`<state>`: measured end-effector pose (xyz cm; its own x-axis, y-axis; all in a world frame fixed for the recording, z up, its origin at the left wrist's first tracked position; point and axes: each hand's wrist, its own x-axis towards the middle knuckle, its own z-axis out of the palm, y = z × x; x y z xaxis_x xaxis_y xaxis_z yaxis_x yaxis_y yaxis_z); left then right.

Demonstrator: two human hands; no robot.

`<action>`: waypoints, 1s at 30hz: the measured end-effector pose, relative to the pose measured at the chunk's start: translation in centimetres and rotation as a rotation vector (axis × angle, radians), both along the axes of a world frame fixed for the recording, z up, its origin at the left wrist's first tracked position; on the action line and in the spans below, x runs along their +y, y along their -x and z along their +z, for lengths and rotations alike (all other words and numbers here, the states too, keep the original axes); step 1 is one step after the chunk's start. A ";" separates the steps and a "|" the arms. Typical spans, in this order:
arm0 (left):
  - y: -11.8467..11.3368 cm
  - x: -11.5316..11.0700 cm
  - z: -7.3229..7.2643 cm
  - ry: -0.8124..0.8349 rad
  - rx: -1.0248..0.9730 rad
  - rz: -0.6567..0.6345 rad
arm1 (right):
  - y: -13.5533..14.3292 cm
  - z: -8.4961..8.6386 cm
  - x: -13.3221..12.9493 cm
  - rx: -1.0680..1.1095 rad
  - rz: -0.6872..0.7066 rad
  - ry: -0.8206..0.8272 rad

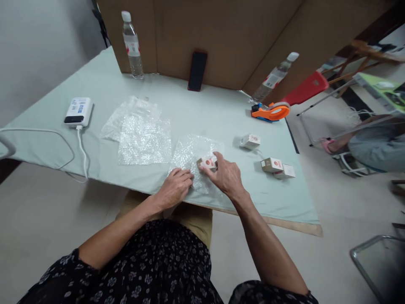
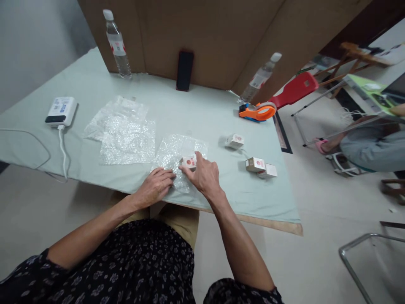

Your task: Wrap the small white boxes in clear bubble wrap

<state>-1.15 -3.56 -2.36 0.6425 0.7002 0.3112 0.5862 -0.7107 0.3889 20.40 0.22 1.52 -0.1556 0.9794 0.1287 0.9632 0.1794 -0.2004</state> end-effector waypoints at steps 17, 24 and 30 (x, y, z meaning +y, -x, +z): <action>0.1 -0.1 0.2 0.017 -0.025 0.003 | 0.2 0.1 1.1 0.026 0.286 -0.031; 0.1 -0.1 1.0 -0.007 -0.071 0.043 | 0.4 -0.5 0.7 0.035 0.257 -0.060; 0.1 -0.1 1.5 -0.001 -0.116 0.045 | 0.4 -0.1 1.2 0.027 0.284 -0.050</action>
